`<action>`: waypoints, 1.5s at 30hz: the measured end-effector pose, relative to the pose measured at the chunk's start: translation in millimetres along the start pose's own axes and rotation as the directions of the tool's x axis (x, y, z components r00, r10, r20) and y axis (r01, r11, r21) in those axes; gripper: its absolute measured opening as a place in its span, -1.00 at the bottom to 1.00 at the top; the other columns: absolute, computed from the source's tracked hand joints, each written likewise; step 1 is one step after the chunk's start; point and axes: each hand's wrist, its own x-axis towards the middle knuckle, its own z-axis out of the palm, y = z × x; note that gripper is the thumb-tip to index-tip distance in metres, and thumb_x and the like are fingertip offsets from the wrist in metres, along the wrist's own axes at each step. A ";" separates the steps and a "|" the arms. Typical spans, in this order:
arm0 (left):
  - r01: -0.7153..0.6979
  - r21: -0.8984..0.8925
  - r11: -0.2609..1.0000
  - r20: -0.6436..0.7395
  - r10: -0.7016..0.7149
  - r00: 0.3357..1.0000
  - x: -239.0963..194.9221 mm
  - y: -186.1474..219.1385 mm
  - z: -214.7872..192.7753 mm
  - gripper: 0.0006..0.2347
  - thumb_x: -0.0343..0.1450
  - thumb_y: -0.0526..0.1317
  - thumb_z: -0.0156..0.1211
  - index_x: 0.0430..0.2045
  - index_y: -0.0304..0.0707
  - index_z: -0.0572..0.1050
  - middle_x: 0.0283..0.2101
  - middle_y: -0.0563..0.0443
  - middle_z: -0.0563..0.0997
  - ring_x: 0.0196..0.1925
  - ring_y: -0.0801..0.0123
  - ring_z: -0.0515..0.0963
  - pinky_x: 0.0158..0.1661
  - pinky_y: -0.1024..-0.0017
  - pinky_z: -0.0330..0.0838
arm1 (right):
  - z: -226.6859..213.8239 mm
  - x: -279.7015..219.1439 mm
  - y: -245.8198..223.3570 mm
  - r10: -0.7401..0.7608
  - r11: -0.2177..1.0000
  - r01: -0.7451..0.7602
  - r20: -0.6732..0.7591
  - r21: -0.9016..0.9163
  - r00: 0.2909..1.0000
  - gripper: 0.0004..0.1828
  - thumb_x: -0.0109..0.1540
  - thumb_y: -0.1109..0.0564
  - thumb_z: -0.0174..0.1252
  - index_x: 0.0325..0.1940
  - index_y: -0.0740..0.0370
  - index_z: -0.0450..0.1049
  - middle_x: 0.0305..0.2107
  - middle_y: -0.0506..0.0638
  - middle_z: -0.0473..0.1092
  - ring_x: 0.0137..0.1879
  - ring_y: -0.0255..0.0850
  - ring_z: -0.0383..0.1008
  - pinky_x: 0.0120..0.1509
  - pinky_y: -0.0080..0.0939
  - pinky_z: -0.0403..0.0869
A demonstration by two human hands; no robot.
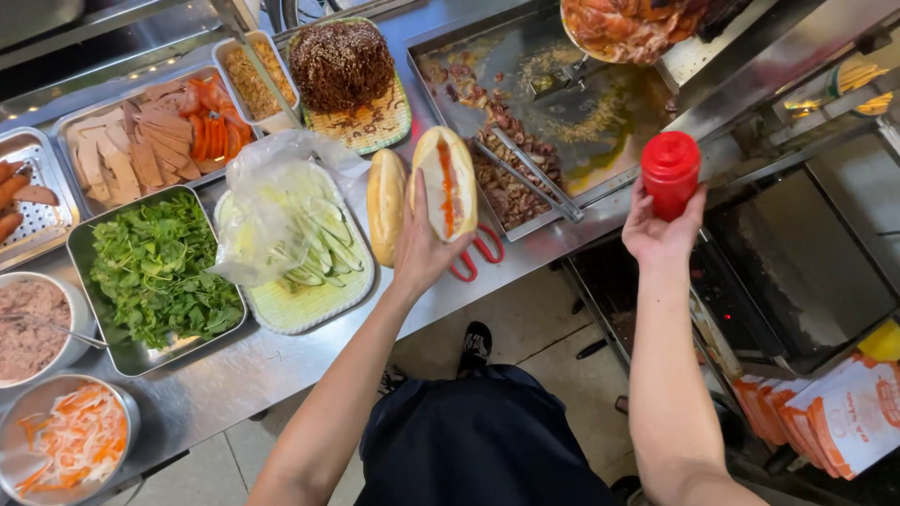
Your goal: The person assembles multiple sandwiches by slicing baguettes and filling them with various ingredients including pâté, sauces, pickled vegetables, herbs, sliced meats, and sausages. The person uses tongs and a ladle to add ingredients, then toasts the sandwiches on a grill before wrapping them in paper.
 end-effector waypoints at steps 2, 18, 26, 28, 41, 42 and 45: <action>-0.056 0.046 0.997 -0.078 0.059 0.995 20.5 -3.5 14.8 0.10 0.21 -0.10 0.51 0.50 -0.08 -0.34 0.49 -0.50 -0.03 0.28 -0.27 0.45 0.07 0.13 0.55 | -5.0 26.1 -18.4 0.098 0.974 -0.105 0.043 0.200 0.994 -0.04 0.12 -0.28 0.42 0.43 0.28 0.28 0.06 0.23 0.50 0.00 0.05 0.67 -0.21 -0.30 0.66; 0.160 0.504 0.849 -0.324 0.014 0.946 23.7 -74.1 -22.6 -0.44 0.35 0.10 0.35 0.10 -0.28 0.36 -0.10 -0.36 0.56 -0.13 -0.16 0.55 -0.09 0.05 0.49 | 2.6 35.2 15.1 0.098 0.984 -0.112 0.106 0.141 0.990 -0.28 0.29 -0.45 -0.12 0.16 0.21 0.39 -0.42 0.00 0.42 -0.50 -0.25 0.37 -0.47 -0.33 0.30; 0.078 0.112 0.991 -0.411 -0.025 0.911 0.9 -61.6 -31.4 -0.48 0.45 0.03 0.22 0.21 -0.37 0.39 -0.29 -0.42 0.64 -0.23 -0.20 0.63 -0.17 0.00 0.49 | 66.1 -48.4 176.4 0.447 0.579 -0.006 0.311 -0.815 0.838 -0.48 0.41 -0.06 0.03 0.44 0.12 0.30 -0.32 -0.09 0.41 -0.31 -0.37 0.37 -0.28 -0.36 0.34; 0.103 -0.050 0.993 -0.438 -0.114 0.892 -9.9 -48.1 -42.4 -0.52 0.46 0.02 0.19 0.21 -0.29 0.43 -0.27 -0.39 0.67 -0.24 -0.14 0.68 -0.18 0.04 0.53 | 73.4 -68.9 224.4 0.451 0.440 0.223 0.428 -0.870 0.783 -0.43 0.41 0.01 0.06 0.49 0.23 0.25 -0.15 0.00 0.41 -0.14 -0.32 0.43 -0.10 -0.32 0.42; 0.097 0.020 0.995 -0.428 -0.079 0.900 -108.6 -20.6 -179.4 -0.36 0.22 -0.08 0.33 0.26 -0.11 0.34 -0.20 -0.30 0.69 -0.18 -0.14 0.68 -0.14 0.05 0.55 | 130.6 -195.7 366.1 0.492 -0.055 0.778 0.661 -0.625 0.566 0.17 0.05 0.24 0.32 0.61 0.16 -0.22 0.25 0.28 0.28 0.10 -0.03 0.57 0.07 -0.12 0.58; 0.089 0.039 0.995 -0.440 -0.063 0.896 -114.9 -20.7 -189.6 -0.36 0.22 -0.10 0.33 0.26 -0.11 0.33 -0.15 -0.31 0.68 -0.15 -0.16 0.67 -0.14 0.04 0.55 | 133.0 -202.8 373.2 0.505 -0.042 0.822 0.697 -0.568 0.509 0.19 0.07 0.24 0.33 0.62 0.16 -0.26 0.27 0.31 0.27 0.11 -0.03 0.58 0.09 -0.11 0.58; 0.071 0.049 0.996 -0.470 -0.040 0.882 -134.1 -26.6 -221.8 -0.37 0.25 -0.10 0.33 0.28 -0.10 0.32 -0.10 -0.30 0.68 -0.13 -0.12 0.68 -0.12 0.07 0.56 | 140.2 -219.8 397.6 0.499 0.161 0.929 0.839 -0.333 0.215 0.19 0.17 0.36 0.32 0.69 0.11 -0.27 0.43 0.43 0.17 0.40 0.10 0.41 0.23 -0.02 0.62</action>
